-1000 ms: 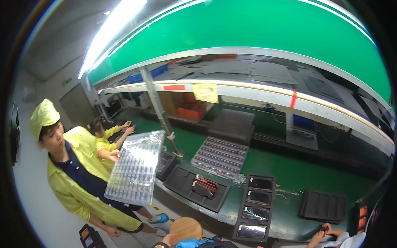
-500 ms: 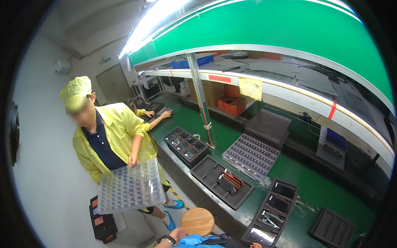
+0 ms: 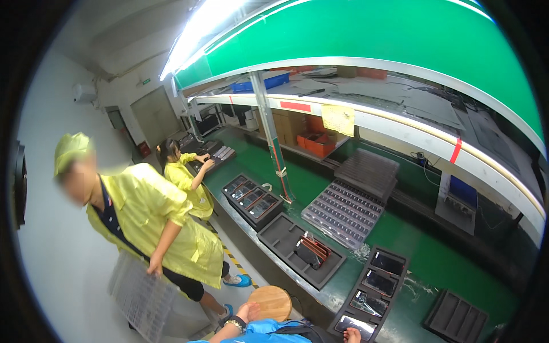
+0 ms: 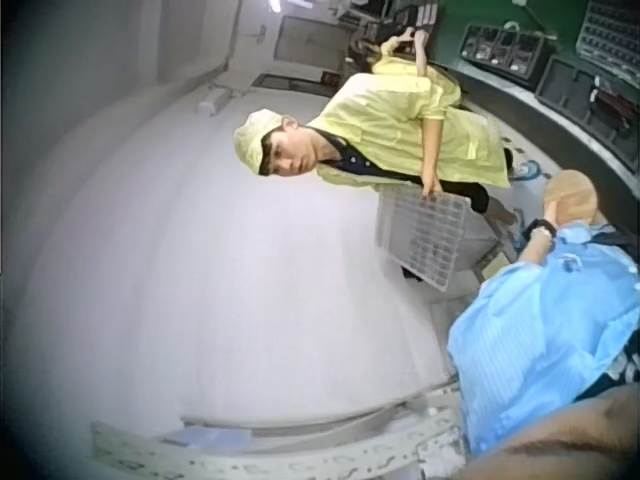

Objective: The worker is organizing smartphone internal components and placing them into foam-lined trays on a conveyor belt in an electronics factory.

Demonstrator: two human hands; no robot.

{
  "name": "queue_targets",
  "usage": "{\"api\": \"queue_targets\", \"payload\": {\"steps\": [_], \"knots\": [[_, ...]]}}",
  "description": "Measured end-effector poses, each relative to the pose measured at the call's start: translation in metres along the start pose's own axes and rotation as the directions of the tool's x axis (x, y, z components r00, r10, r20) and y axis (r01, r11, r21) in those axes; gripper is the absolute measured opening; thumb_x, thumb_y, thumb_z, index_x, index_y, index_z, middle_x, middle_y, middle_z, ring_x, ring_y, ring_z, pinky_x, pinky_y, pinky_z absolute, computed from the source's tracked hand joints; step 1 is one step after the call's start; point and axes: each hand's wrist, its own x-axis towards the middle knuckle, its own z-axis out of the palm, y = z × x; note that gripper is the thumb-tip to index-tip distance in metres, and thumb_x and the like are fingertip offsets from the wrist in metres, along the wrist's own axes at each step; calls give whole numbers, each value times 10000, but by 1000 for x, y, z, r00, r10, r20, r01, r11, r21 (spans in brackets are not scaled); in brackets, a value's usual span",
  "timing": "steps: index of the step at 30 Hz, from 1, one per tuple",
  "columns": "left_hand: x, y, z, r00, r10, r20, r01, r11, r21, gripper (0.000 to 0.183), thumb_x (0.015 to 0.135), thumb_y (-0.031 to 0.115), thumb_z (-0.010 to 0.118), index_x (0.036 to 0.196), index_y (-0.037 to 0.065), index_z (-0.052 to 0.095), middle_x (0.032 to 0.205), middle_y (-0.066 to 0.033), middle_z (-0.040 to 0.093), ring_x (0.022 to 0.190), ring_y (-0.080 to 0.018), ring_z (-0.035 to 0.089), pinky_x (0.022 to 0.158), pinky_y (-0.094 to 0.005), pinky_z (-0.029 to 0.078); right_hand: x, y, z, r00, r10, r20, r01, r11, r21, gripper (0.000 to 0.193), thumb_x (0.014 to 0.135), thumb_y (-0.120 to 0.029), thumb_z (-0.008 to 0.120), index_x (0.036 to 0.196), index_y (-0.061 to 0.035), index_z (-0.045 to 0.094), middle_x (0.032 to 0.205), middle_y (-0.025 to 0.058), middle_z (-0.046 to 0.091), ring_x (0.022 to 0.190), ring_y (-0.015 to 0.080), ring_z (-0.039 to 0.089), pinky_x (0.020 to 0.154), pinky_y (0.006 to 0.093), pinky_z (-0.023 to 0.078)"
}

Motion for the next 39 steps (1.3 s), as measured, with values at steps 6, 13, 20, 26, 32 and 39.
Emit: {"api": "queue_targets", "payload": {"steps": [6,13,20,26,32,39], "knots": [[53,63,41,983,154,99,-165,980,112,329,938,98,627,1261,80,566,1231,-120,676,1086,-282,657,918,-401,548,-22,-39,70,960,42,276,-20,996,-82,190,1008,-231,577,1142,-117,649,1018,38,713,893,130,656,778,304,521],[150,167,129,700,479,529,-548,-113,829,623,865,71,641,1461,123,467,1382,-221,587,1237,-417,597,1027,-551,492,28,-39,130,930,-23,366,98,977,-190,260,1050,-211,538,1267,-80,599,1155,58,690,990,151,649,890,301,504],[239,251,228,433,195,880,-579,-689,437,604,958,228,578,1541,237,422,1645,-111,323,1475,-393,346,1150,-579,359,83,-63,219,807,-591,1,394,537,-746,529,921,-191,646,1417,-58,517,1489,215,477,1372,427,437,1147,488,359],[294,245,260,261,191,946,-705,-632,322,553,924,199,631,1464,139,522,1611,-249,316,1426,-450,374,1151,-545,340,118,-27,254,824,-567,28,256,328,-909,613,910,-183,610,1497,-73,477,1597,209,374,1470,415,352,1189,575,266],[318,237,251,398,221,890,-810,-372,454,553,965,207,560,1501,108,465,1676,-198,214,1544,-369,204,1238,-536,124,119,-25,279,693,-720,-32,5,49,-999,489,956,-139,540,1442,-85,558,1456,154,569,1308,310,565,1068,458,455],[314,234,253,168,253,953,-838,-472,273,557,951,207,607,1468,47,475,1591,-242,353,1402,-419,400,1162,-539,285,133,15,293,443,-842,-307,26,354,-935,463,837,-64,546,1275,-84,696,1363,134,654,1299,334,590,1122,490,391]]}}
